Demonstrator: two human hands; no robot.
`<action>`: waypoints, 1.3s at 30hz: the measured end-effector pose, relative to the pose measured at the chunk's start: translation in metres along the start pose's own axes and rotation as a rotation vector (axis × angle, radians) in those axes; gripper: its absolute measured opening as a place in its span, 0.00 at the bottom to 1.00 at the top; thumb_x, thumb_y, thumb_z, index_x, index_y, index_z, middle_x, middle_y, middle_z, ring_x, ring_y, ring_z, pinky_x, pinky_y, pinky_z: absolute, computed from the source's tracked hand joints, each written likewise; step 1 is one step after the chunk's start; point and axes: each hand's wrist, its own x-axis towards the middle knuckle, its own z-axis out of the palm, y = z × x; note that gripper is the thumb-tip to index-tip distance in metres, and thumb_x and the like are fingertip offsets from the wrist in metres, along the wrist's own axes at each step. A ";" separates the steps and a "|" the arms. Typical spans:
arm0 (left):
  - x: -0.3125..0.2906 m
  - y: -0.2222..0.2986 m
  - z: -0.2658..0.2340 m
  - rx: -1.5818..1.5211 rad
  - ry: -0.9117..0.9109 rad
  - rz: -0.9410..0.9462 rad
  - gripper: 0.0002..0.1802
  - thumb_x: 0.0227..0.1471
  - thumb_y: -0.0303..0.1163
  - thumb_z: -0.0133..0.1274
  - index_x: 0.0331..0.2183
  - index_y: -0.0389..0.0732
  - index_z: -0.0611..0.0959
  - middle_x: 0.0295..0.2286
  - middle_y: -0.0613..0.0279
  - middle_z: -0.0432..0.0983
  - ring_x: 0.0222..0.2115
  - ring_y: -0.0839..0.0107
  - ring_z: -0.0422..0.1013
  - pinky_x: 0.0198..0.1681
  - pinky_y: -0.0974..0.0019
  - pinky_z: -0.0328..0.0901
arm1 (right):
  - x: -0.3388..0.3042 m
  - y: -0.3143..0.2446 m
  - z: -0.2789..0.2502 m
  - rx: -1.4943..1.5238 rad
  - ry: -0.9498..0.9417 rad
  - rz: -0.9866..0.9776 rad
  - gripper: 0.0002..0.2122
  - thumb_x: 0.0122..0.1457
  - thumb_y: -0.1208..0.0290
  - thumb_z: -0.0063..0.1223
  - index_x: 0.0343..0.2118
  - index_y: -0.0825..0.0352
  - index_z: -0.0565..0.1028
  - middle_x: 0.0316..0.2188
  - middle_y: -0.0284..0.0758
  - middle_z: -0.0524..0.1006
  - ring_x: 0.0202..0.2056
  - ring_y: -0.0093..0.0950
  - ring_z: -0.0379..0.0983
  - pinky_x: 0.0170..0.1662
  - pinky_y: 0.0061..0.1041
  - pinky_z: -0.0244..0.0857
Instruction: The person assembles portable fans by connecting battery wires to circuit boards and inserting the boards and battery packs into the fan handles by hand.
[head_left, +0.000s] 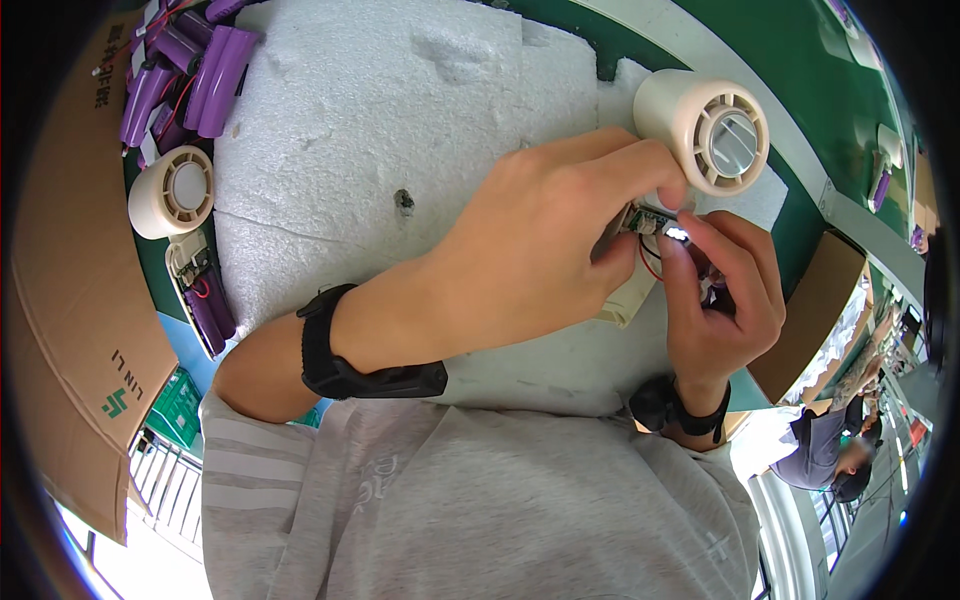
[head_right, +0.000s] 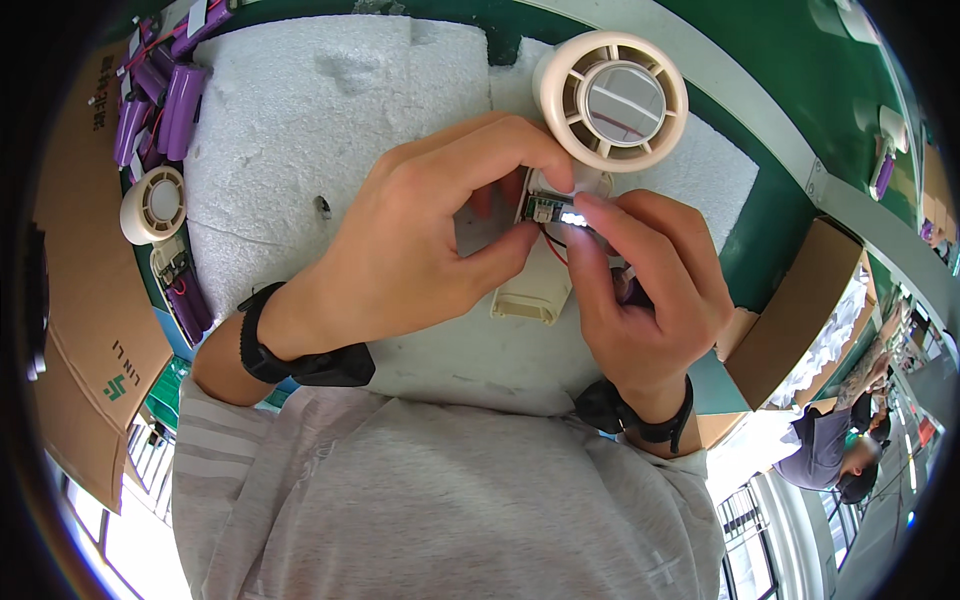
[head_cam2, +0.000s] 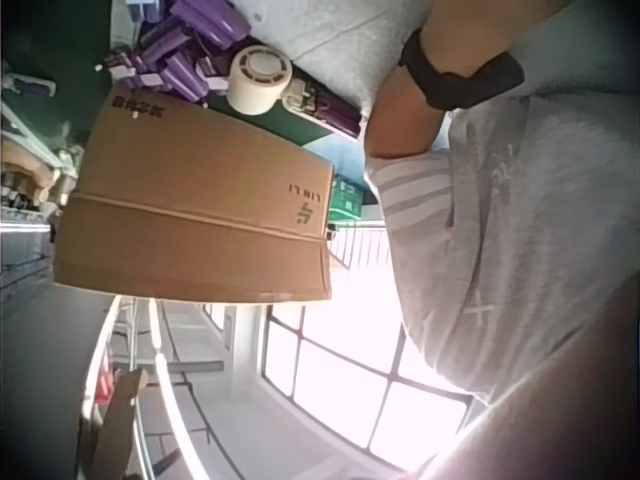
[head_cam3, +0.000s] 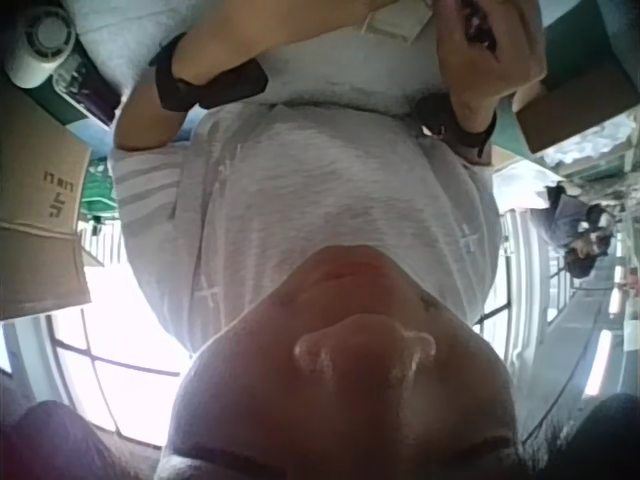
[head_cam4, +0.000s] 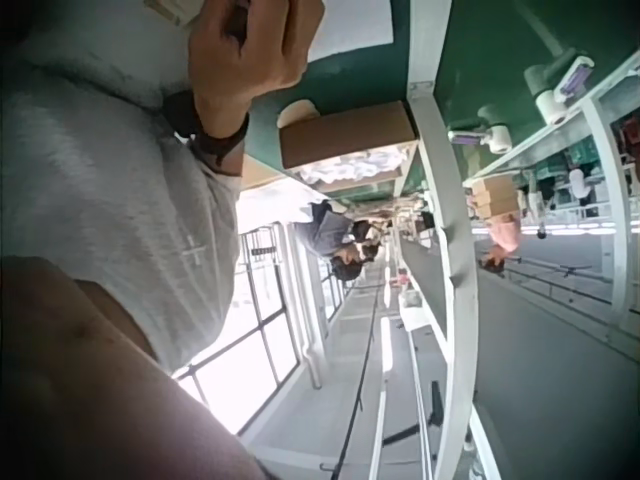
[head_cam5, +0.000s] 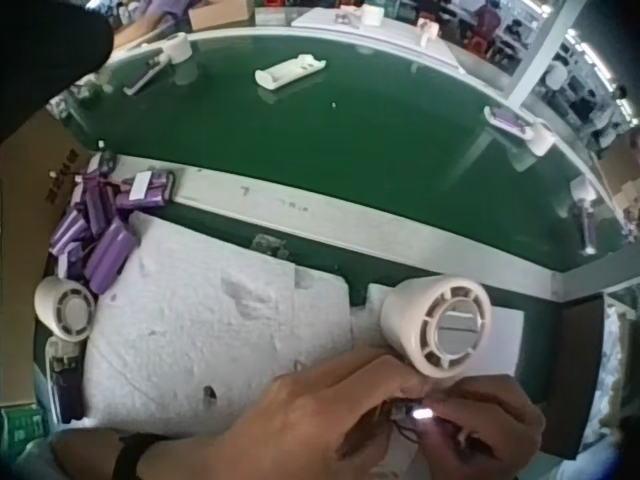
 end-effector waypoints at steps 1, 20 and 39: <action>0.000 0.001 0.001 0.005 0.008 -0.017 0.21 0.38 0.15 0.57 0.38 0.42 0.76 0.32 0.65 0.73 0.24 0.72 0.70 0.27 0.70 0.66 | 0.000 -0.001 0.001 0.001 0.001 0.003 0.13 0.40 0.86 0.65 0.32 0.68 0.81 0.29 0.36 0.77 0.24 0.22 0.73 0.21 0.17 0.62; 0.007 -0.008 -0.011 -0.067 -0.035 0.096 0.17 0.42 0.15 0.57 0.37 0.41 0.81 0.32 0.60 0.77 0.28 0.66 0.75 0.30 0.68 0.70 | -0.001 -0.005 0.002 -0.071 0.017 -0.005 0.13 0.41 0.84 0.67 0.33 0.68 0.82 0.27 0.33 0.75 0.20 0.16 0.68 0.19 0.15 0.57; 0.009 -0.002 -0.021 -0.039 -0.026 0.068 0.16 0.38 0.16 0.56 0.34 0.40 0.85 0.31 0.57 0.77 0.29 0.62 0.74 0.31 0.65 0.69 | 0.003 0.008 -0.038 0.544 -0.509 0.495 0.38 0.40 0.84 0.62 0.59 0.64 0.61 0.36 0.35 0.72 0.24 0.19 0.68 0.28 0.17 0.65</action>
